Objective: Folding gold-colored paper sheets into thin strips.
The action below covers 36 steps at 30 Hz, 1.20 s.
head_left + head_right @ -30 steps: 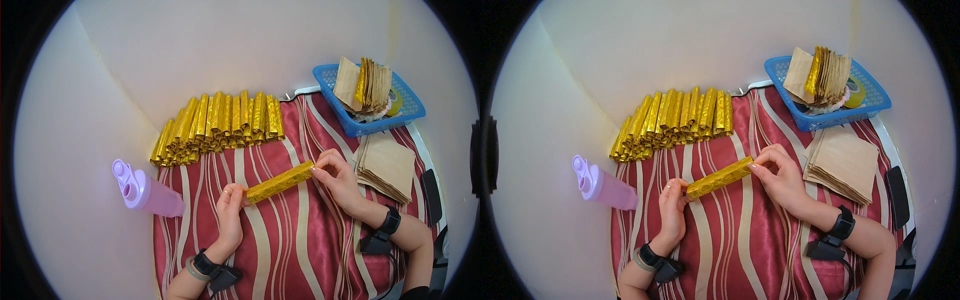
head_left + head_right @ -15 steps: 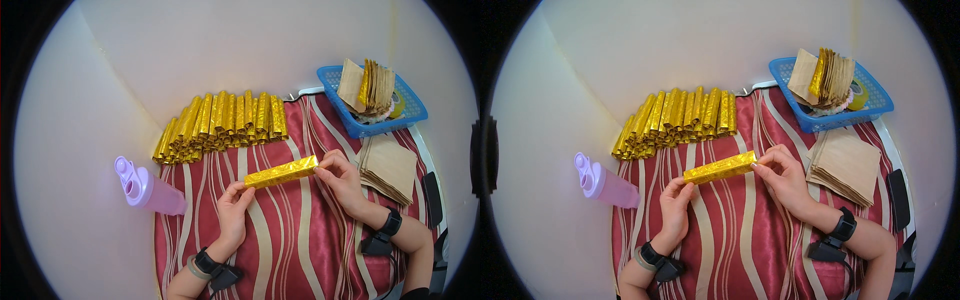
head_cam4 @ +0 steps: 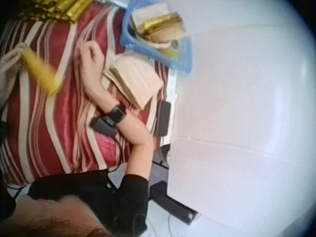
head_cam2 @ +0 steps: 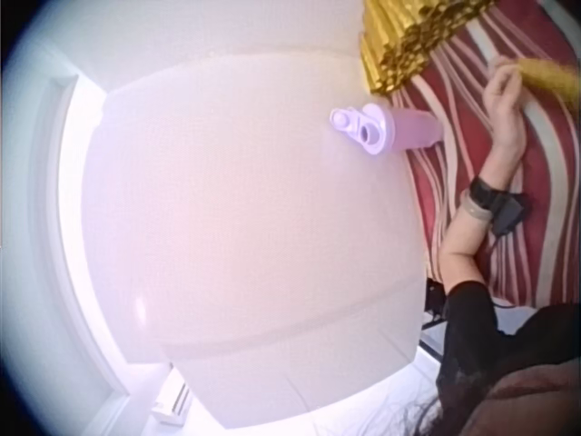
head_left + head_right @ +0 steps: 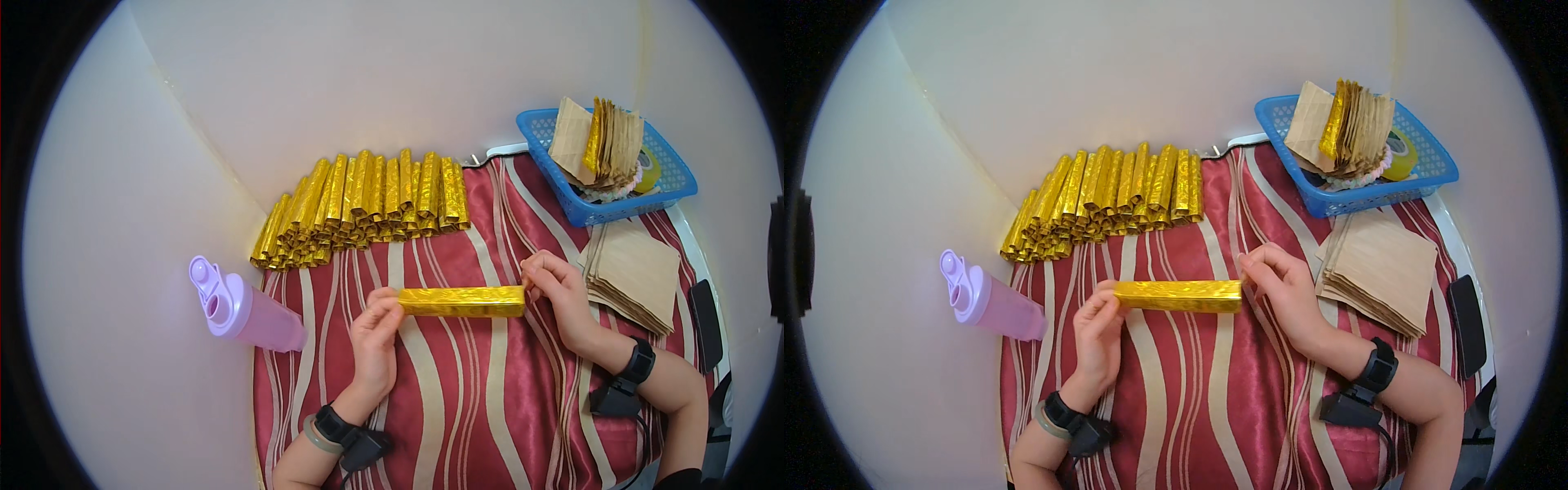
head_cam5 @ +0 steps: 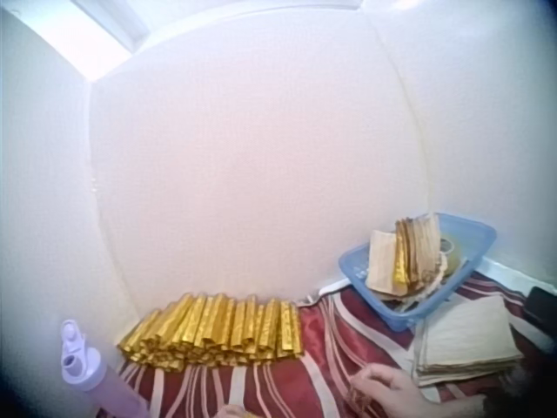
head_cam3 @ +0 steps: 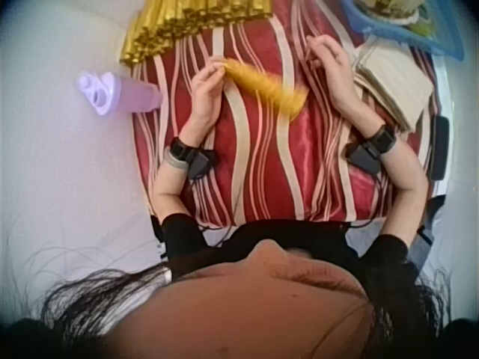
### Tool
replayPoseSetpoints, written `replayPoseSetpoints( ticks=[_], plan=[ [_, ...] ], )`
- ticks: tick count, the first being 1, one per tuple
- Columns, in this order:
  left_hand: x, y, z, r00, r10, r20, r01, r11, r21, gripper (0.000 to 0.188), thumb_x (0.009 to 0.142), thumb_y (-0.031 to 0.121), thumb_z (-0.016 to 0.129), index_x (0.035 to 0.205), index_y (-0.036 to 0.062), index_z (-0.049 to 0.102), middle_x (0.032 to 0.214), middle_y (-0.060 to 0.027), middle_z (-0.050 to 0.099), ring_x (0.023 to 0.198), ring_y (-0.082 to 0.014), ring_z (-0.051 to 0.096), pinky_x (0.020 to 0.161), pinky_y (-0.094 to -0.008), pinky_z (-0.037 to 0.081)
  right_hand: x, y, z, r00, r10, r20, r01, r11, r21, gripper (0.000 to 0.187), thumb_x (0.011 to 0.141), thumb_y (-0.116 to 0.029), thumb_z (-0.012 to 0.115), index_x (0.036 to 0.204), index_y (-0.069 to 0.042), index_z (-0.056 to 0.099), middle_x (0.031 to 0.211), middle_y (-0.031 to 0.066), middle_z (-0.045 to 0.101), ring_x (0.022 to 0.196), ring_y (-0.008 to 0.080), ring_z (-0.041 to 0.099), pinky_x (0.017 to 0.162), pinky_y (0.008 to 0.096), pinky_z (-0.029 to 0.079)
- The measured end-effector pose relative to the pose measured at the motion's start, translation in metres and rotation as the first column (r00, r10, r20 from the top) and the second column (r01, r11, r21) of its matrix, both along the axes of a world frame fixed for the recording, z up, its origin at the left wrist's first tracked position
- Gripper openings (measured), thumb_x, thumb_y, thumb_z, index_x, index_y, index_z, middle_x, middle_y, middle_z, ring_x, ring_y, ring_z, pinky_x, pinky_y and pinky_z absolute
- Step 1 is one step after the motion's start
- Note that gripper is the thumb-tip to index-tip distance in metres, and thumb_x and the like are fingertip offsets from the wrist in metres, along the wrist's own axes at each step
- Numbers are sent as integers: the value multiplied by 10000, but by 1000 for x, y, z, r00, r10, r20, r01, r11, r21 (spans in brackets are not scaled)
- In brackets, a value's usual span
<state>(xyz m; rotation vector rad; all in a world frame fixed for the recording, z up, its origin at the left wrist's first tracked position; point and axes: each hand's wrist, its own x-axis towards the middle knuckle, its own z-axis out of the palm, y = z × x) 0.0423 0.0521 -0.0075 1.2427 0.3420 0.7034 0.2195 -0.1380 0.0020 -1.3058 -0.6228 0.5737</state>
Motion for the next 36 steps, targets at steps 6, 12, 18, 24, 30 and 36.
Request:
replayPoseSetpoints(
  ticks=[6, 12, 18, 24, 30, 36],
  plan=[
    [-1, 3, -2, 972, -237, -3, 235, 966, -110, 121, 941, 83, 541, 927, 8, 635, 1121, -32, 483, 1063, -128, 461, 977, -274, 315, -1, 0, -4, 988, -56, -142, 73, 991, 114, 258, 990, -262, 536, 803, -86, 562, 747, -21, 550, 693, 57, 520, 618, 212, 400],
    [-1, 1, 3, 885, -412, -218, 462, 836, 295, 89, 910, 127, 593, 900, 48, 634, 1091, -30, 491, 1077, -170, 437, 990, -308, 307, -10, 3, -9, 958, 287, 18, -286, 957, -57, 128, 937, -142, 626, 978, -21, 630, 883, 10, 594, 785, 68, 571, 709, 232, 465],
    [1, -9, 9, 771, -458, -442, 636, 593, 495, 86, 899, 163, 651, 907, 77, 651, 1086, -18, 499, 1132, -215, 375, 1010, -356, 300, -22, 1, 3, 745, 577, 333, -506, 815, -280, 150, 913, -149, 671, 986, -23, 640, 904, 55, 596, 798, 112, 589, 717, 266, 470],
    [2, -9, 7, 793, -426, -436, 608, 608, 510, 117, 903, 181, 652, 895, 66, 669, 1068, -15, 529, 1098, -196, 420, 1008, -356, 297, -17, 1, -2, 723, 635, 271, -581, 772, -259, 147, 915, -155, 679, 951, -20, 633, 929, 33, 566, 805, 99, 554, 730, 253, 447],
    [2, -8, 4, 796, -433, -422, 603, 617, 506, 122, 913, 179, 642, 893, 62, 673, 1048, -9, 538, 1084, -186, 423, 1003, -351, 301, -14, 2, -13, 729, 643, 235, -619, 765, -175, 145, 930, -176, 661, 987, -43, 653, 952, 32, 558, 868, 114, 547, 752, 252, 442],
    [1, -9, 5, 794, -435, -424, 606, 612, 508, 133, 913, 189, 646, 879, 63, 671, 1041, -1, 540, 1073, -185, 416, 1000, -349, 301, -14, 3, -11, 729, 640, 242, -618, 768, -167, 150, 931, -188, 664, 979, -46, 670, 952, 26, 559, 865, 111, 531, 745, 244, 425]
  ],
)
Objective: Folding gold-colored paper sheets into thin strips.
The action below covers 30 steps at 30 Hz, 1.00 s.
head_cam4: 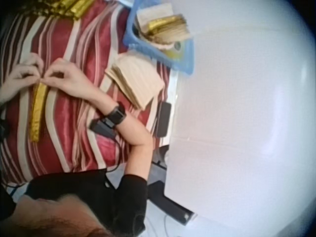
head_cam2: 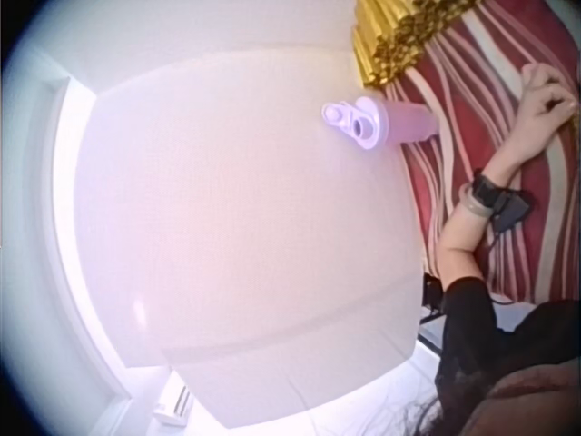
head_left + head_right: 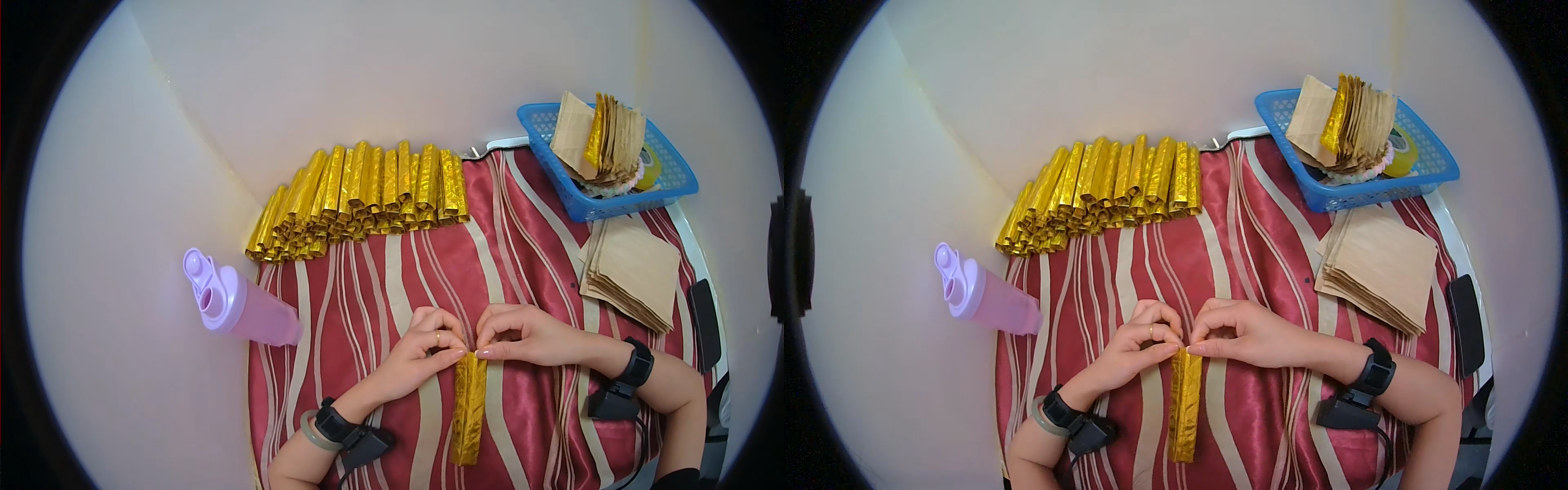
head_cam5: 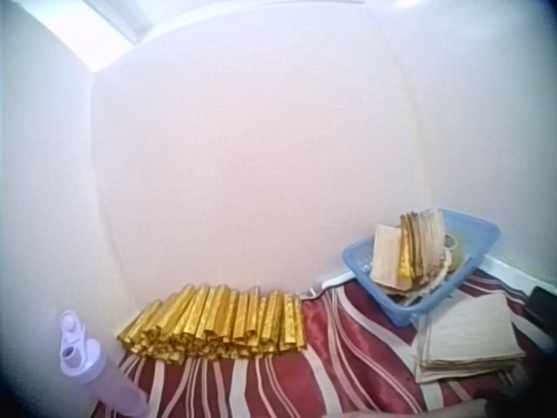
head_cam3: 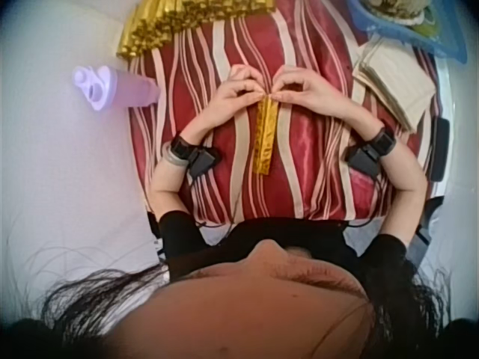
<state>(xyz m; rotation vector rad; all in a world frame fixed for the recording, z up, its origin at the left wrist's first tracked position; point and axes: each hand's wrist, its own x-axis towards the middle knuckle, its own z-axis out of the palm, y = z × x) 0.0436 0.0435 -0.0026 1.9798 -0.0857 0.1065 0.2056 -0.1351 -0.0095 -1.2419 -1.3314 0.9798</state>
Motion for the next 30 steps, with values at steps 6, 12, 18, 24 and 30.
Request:
replayPoseSetpoints(
  ticks=[6, 12, 18, 24, 30],
  plan=[
    [0, -1, -1, 1000, 7, 26, -7, 1000, 9, 128, 902, 189, 656, 870, 66, 670, 1032, 2, 545, 1072, -189, 416, 1001, -352, 301, -1, 0, 4, 1000, 1, -11, -1, 999, -41, 151, 924, -195, 677, 956, -47, 679, 938, 19, 561, 864, 107, 527, 734, 239, 418],
    [1, -2, 0, 1000, 13, 28, -13, 1000, -1, 128, 896, 187, 662, 860, 65, 670, 1028, 6, 547, 1073, -190, 414, 1004, -353, 298, -1, -1, 4, 998, 13, -69, -17, 998, -59, 156, 924, -180, 674, 1011, -52, 691, 970, 25, 572, 886, 109, 535, 751, 244, 424],
    [1, -2, -1, 1000, 7, 28, -7, 1000, 10, 125, 896, 194, 670, 868, 73, 672, 1019, 8, 547, 1078, -202, 394, 993, -350, 304, -1, -1, 6, 994, 29, -101, -37, 996, -76, 159, 921, -169, 673, 1021, -46, 694, 980, 29, 579, 902, 118, 545, 768, 248, 428],
    [1, -2, -2, 999, 18, 37, -19, 1000, 20, 129, 885, 189, 669, 851, 65, 677, 1011, 13, 552, 1075, -191, 407, 1002, -355, 291, 1, -1, 7, 996, 46, -77, -54, 993, -103, 158, 921, -173, 670, 1005, -42, 695, 983, 29, 580, 907, 116, 546, 772, 247, 428],
    [0, -2, -2, 999, 0, 47, -1, 999, 36, 108, 875, 178, 687, 864, 71, 675, 1004, 9, 552, 1072, -206, 400, 989, -347, 315, 1, -1, 10, 993, 58, -100, -72, 987, -146, 155, 916, -169, 667, 997, -39, 694, 984, 25, 573, 911, 109, 543, 791, 245, 431]
  ],
)
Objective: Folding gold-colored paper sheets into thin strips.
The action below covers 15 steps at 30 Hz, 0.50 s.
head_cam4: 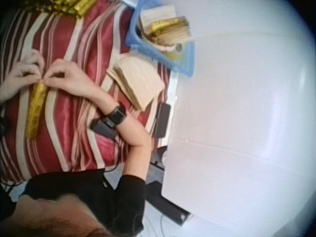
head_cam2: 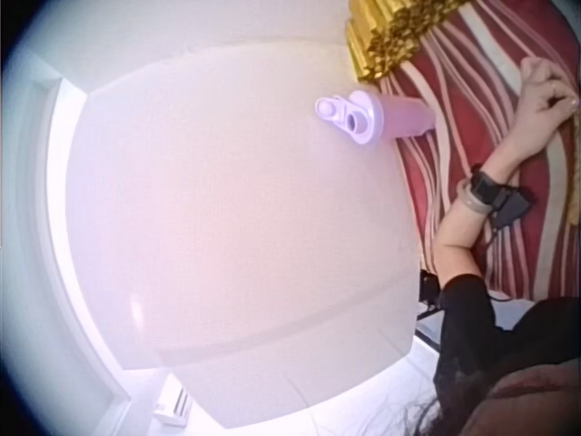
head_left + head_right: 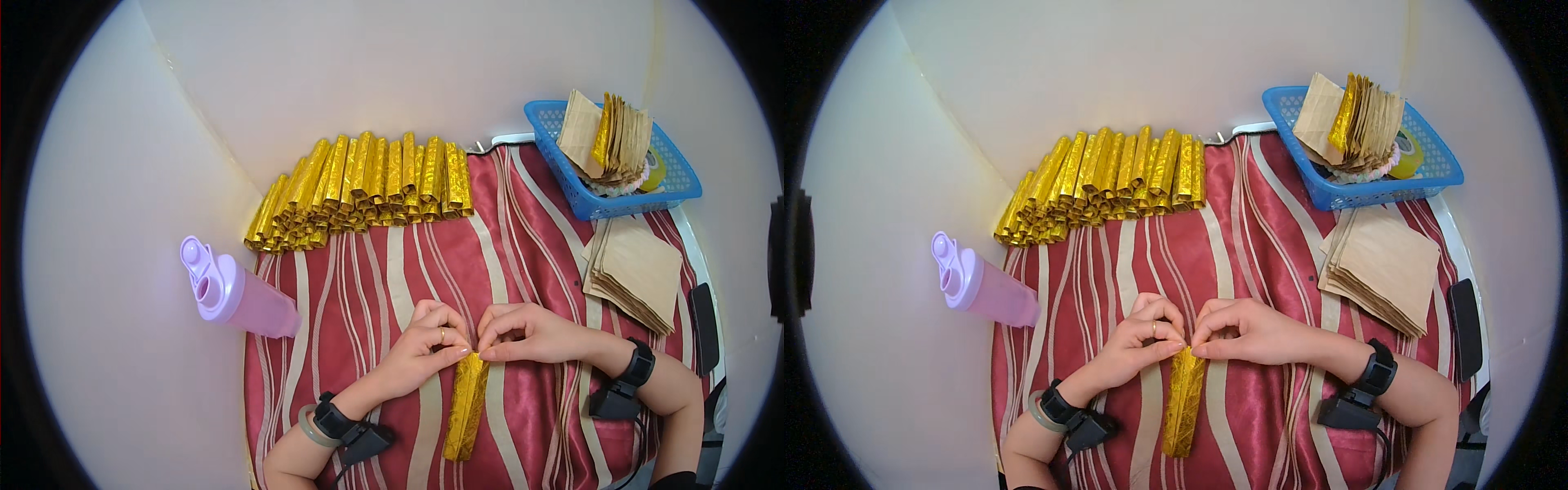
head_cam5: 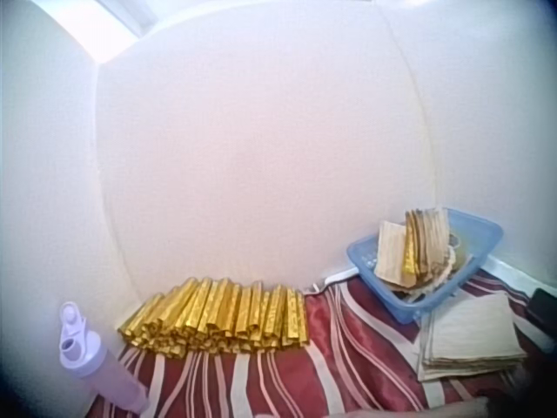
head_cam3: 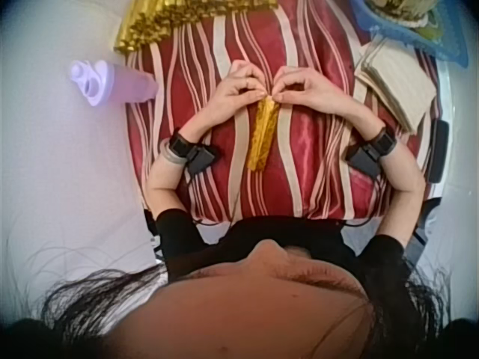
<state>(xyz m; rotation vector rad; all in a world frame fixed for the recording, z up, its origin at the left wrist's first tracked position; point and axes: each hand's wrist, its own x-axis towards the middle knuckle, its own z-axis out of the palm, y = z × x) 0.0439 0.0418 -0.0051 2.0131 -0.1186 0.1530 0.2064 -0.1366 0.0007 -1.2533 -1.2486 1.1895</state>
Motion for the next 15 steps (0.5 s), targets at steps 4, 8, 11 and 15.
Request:
replayPoseSetpoints(
  ticks=[4, 8, 11, 15],
  plan=[
    [0, -2, 0, 1000, 12, -2, -12, 1000, -12, 131, 882, 194, 674, 845, 68, 675, 989, 15, 555, 1064, -194, 407, 990, -354, 297, 1, 0, 2, 1000, 16, 11, -16, 1000, -20, 154, 908, -163, 671, 993, -38, 695, 982, 23, 570, 914, 105, 543, 798, 242, 433],
    [0, -2, 1, 1000, 4, -5, -4, 1000, -10, 130, 878, 194, 679, 845, 69, 675, 990, 17, 557, 1060, -195, 404, 987, -351, 299, 1, 0, 3, 999, 30, 42, -29, 999, -28, 149, 900, -159, 677, 980, -34, 695, 971, 22, 569, 899, 101, 550, 785, 237, 434],
    [0, -3, 0, 1000, 1, -6, -1, 1000, -12, 127, 874, 195, 683, 848, 70, 677, 991, 19, 559, 1058, -196, 403, 987, -350, 299, 1, 1, 2, 998, 35, 53, -33, 999, -24, 143, 890, -152, 681, 966, -30, 694, 970, 22, 570, 882, 98, 555, 771, 236, 437],
    [0, -3, 2, 999, -4, -39, 4, 1000, 3, 84, 847, 141, 702, 873, 61, 699, 992, 12, 566, 1091, -214, 396, 989, -347, 321, 1, 1, 1, 997, 40, 65, -39, 999, -28, 135, 879, -140, 682, 953, -28, 694, 966, 24, 573, 866, 99, 559, 760, 238, 441]
  ],
)
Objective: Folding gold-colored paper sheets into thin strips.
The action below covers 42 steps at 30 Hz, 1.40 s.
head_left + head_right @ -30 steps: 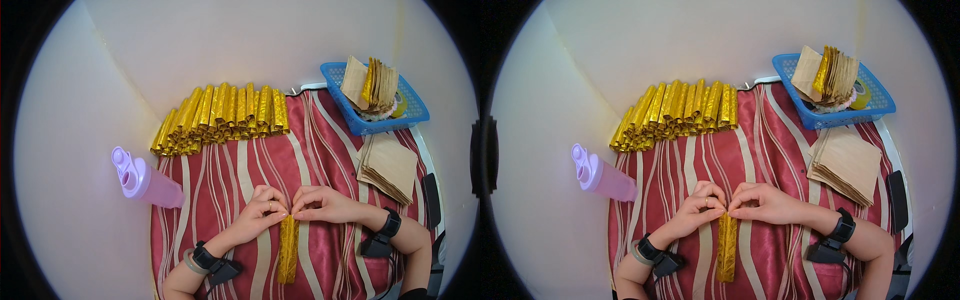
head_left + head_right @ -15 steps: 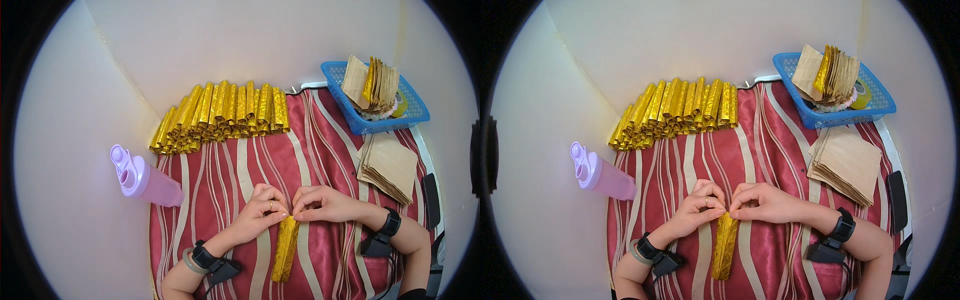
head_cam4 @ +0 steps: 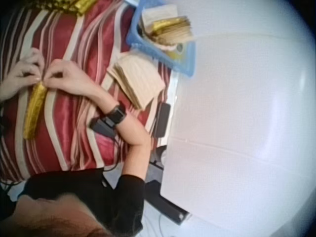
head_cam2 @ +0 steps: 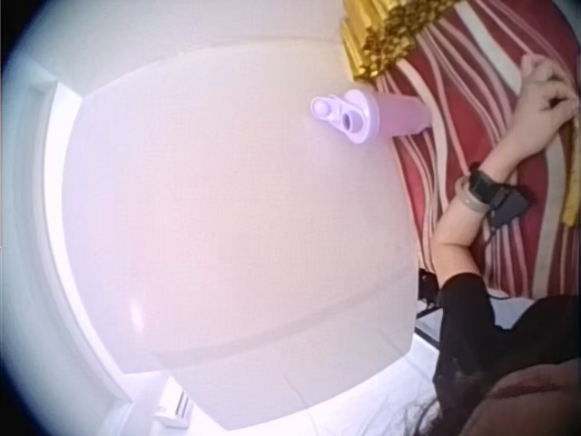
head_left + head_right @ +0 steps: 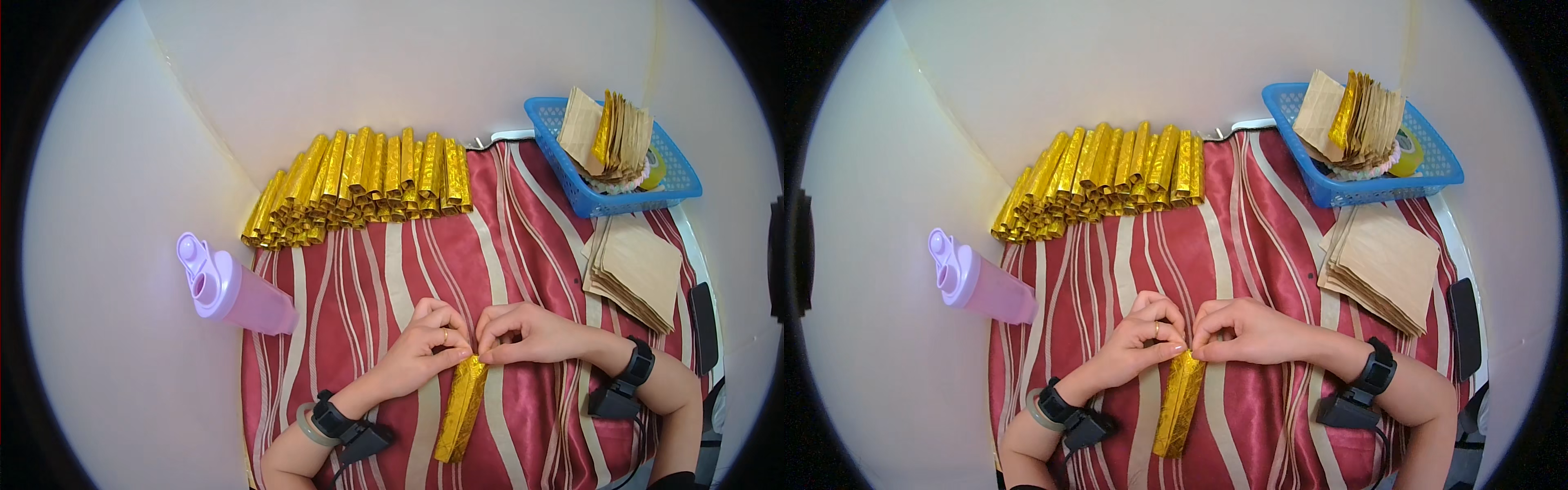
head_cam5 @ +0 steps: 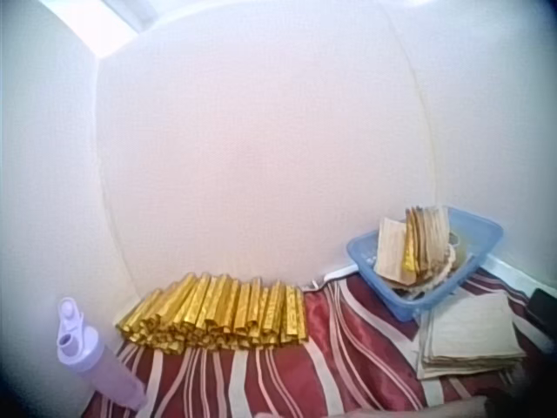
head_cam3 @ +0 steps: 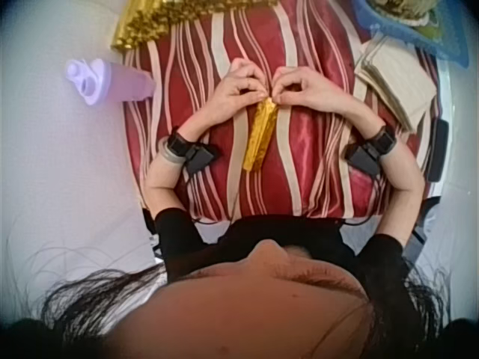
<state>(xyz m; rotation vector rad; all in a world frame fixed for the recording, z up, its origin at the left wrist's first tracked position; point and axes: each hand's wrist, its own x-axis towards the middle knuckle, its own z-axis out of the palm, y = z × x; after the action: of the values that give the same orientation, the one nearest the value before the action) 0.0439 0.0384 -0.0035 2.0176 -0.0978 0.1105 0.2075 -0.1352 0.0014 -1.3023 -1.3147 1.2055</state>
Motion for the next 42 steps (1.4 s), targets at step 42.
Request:
replayPoseSetpoints(
  ticks=[42],
  plan=[
    [-1, -2, 0, 994, 51, 96, -52, 999, 9, 66, 833, 117, 687, 845, 53, 694, 983, -13, 579, 1074, -237, 425, 954, -361, 354, -1, 1, 4, 1000, 16, 24, -16, 1000, 16, 153, 884, -127, 690, 983, -11, 699, 1002, 44, 600, 929, 125, 575, 792, 251, 450]
  ],
)
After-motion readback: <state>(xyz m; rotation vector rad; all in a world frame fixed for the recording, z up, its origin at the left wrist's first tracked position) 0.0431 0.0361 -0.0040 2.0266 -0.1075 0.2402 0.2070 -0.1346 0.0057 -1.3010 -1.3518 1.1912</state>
